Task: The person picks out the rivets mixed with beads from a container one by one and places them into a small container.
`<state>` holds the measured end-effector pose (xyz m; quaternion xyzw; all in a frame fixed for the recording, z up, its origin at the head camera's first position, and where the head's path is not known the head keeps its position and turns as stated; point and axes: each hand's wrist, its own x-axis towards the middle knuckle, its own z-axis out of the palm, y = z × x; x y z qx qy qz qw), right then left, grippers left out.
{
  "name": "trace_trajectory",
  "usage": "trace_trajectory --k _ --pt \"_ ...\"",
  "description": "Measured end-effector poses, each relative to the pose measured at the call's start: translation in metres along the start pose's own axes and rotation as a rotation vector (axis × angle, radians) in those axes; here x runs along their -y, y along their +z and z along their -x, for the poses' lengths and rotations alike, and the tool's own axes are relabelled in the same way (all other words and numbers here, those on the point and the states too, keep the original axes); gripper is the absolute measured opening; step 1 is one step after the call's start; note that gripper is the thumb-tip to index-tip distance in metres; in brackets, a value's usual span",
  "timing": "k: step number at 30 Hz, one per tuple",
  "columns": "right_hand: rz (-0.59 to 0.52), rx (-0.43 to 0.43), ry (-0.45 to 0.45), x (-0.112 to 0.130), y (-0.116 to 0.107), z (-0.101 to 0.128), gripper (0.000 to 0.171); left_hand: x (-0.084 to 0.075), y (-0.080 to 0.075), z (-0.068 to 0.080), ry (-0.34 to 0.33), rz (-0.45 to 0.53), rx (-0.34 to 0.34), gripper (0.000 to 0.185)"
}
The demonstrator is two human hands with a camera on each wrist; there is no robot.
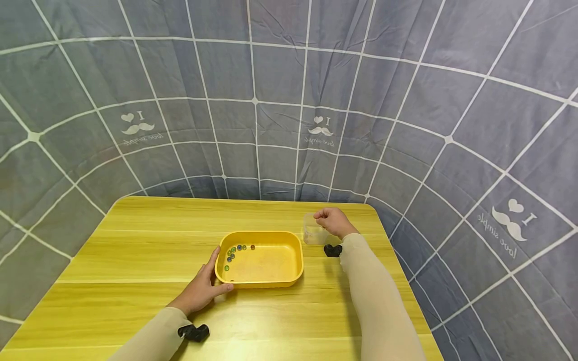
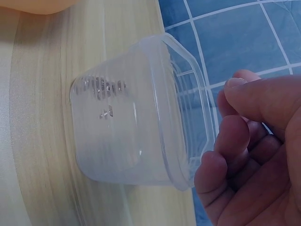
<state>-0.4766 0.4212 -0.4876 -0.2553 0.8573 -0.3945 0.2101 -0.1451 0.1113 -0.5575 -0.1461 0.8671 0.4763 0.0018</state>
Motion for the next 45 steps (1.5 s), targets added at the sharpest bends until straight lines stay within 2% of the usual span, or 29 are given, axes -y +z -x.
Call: trace_trajectory --k 24,37,45 --pt "0.021 -0.016 -0.003 -0.004 -0.007 -0.007 0.031 -0.004 0.006 -0.005 -0.011 0.02 -0.003 0.122" --pt "-0.003 -0.001 -0.006 -0.006 -0.011 -0.012 0.031 -0.006 0.01 -0.008 -0.015 0.017 -0.011 0.122" --pt "0.03 -0.001 -0.018 -0.005 -0.013 -0.014 0.033 -0.007 0.013 -0.011 -0.009 0.021 -0.014 0.122"
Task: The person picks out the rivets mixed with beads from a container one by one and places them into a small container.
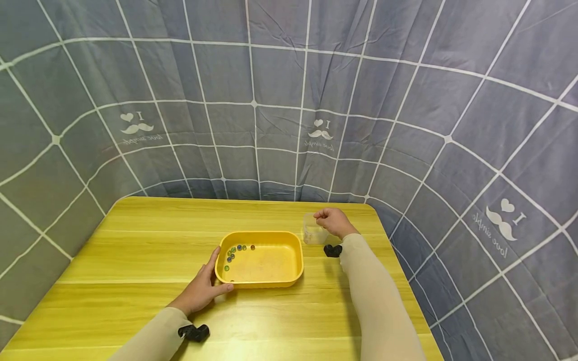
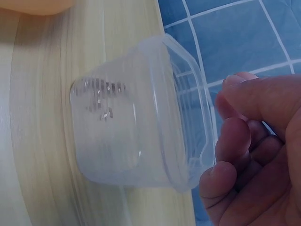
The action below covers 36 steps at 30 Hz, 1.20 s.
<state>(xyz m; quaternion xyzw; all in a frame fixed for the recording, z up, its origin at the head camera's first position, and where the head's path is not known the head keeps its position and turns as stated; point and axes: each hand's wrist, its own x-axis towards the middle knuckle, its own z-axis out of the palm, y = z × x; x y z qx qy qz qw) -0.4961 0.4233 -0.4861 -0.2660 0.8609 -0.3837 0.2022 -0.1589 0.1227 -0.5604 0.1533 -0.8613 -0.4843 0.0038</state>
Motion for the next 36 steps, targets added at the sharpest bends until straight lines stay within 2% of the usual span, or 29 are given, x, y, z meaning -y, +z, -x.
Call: trace_trajectory --k 6,12,23,30,36 --pt "0.018 0.01 -0.045 0.019 0.009 0.004 0.033 0.005 0.001 0.0 -0.002 -0.001 -0.008 0.122" --pt "0.03 0.033 -0.14 0.049 0.031 0.001 0.026 0.004 -0.001 -0.002 0.004 -0.002 -0.011 0.122" --pt "0.121 0.23 -0.289 0.107 0.108 -0.003 0.029 0.002 -0.003 -0.006 0.061 0.032 -0.025 0.121" --pt "0.083 0.308 -0.291 0.121 0.15 -0.006 0.027 0.006 -0.004 -0.003 0.049 0.027 -0.003 0.12" --pt "0.13 0.348 -0.271 0.125 0.176 -0.006 0.027 0.01 -0.004 0.0 0.048 0.02 0.007 0.119"
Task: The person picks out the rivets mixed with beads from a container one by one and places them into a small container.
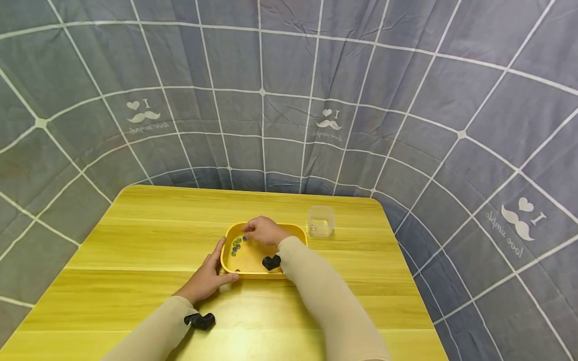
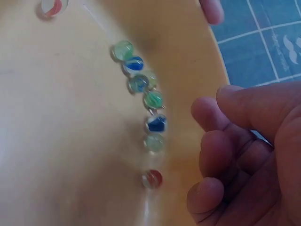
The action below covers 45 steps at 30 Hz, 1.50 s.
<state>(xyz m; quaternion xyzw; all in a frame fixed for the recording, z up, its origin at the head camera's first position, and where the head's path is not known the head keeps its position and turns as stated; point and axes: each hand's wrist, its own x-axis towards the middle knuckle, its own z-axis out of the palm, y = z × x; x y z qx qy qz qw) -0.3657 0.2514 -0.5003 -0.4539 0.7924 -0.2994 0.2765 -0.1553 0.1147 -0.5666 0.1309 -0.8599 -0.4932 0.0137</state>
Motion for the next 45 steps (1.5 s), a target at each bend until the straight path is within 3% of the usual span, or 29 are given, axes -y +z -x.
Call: trace_trajectory --k 16,24,45 --pt "0.041 0.024 0.034 -0.014 0.029 -0.022 0.028 -0.002 0.002 0.002 -0.05 -0.03 0.006 0.118" --pt "0.131 0.031 0.074 -0.014 0.033 -0.025 0.029 -0.002 0.002 0.002 -0.043 -0.035 0.004 0.118" --pt "0.227 -0.043 0.038 -0.029 0.044 -0.028 0.021 0.002 -0.002 0.003 -0.032 -0.035 0.002 0.118"
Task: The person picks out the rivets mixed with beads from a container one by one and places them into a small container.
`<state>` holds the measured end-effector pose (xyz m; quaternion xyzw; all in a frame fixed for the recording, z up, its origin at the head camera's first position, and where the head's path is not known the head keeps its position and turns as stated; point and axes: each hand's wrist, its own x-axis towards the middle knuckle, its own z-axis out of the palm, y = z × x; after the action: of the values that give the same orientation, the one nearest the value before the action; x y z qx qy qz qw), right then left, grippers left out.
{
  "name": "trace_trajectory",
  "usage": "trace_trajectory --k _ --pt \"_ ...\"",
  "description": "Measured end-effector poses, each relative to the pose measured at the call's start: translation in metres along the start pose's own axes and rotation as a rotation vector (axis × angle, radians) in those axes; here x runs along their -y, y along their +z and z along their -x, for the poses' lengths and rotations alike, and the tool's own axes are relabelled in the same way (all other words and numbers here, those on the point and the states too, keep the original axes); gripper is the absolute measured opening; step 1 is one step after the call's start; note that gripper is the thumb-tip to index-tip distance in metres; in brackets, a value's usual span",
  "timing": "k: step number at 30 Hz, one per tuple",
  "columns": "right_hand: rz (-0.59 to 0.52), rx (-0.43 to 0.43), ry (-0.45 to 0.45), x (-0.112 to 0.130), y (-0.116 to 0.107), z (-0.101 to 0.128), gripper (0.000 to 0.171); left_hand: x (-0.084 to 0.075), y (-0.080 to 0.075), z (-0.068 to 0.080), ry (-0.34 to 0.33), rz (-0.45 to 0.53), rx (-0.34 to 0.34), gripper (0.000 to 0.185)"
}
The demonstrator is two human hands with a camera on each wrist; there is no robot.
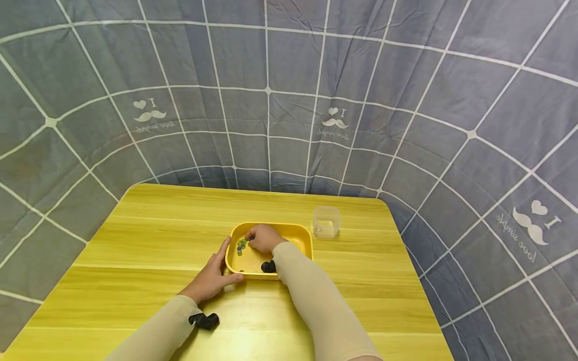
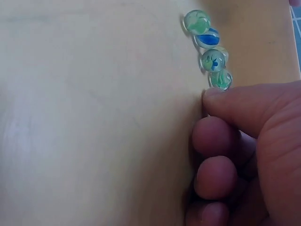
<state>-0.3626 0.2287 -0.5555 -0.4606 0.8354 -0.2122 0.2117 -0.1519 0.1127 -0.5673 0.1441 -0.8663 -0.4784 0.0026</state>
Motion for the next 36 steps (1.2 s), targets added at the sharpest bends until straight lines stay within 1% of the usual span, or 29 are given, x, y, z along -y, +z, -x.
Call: trace_trajectory --k 4,8,15,20,24,28,36 --pt "-0.034 0.014 0.004 0.0 -0.003 0.002 0.017 0.001 0.0 -0.001 0.004 0.002 -0.004 0.119" --pt "-0.086 0.03 0.008 0.001 -0.007 0.007 0.017 0.001 0.001 -0.001 0.004 -0.004 -0.005 0.119" --pt "-0.177 0.049 0.003 -0.001 -0.012 0.014 0.021 0.0 0.0 0.0 -0.006 -0.009 -0.002 0.118" --pt "-0.214 0.039 -0.007 -0.003 -0.012 0.015 0.025 -0.002 -0.001 0.002 -0.008 -0.022 -0.013 0.118" --pt "-0.195 0.025 -0.025 -0.004 -0.011 0.013 0.027 -0.003 -0.002 0.001 -0.009 -0.027 -0.017 0.118" --pt "-0.166 0.032 -0.027 -0.004 -0.011 0.011 0.027 -0.003 -0.002 0.0 -0.015 -0.025 -0.013 0.118" --pt "-0.059 0.026 -0.057 -0.003 -0.012 0.008 0.023 0.0 -0.001 -0.004 -0.002 -0.016 -0.016 0.119"
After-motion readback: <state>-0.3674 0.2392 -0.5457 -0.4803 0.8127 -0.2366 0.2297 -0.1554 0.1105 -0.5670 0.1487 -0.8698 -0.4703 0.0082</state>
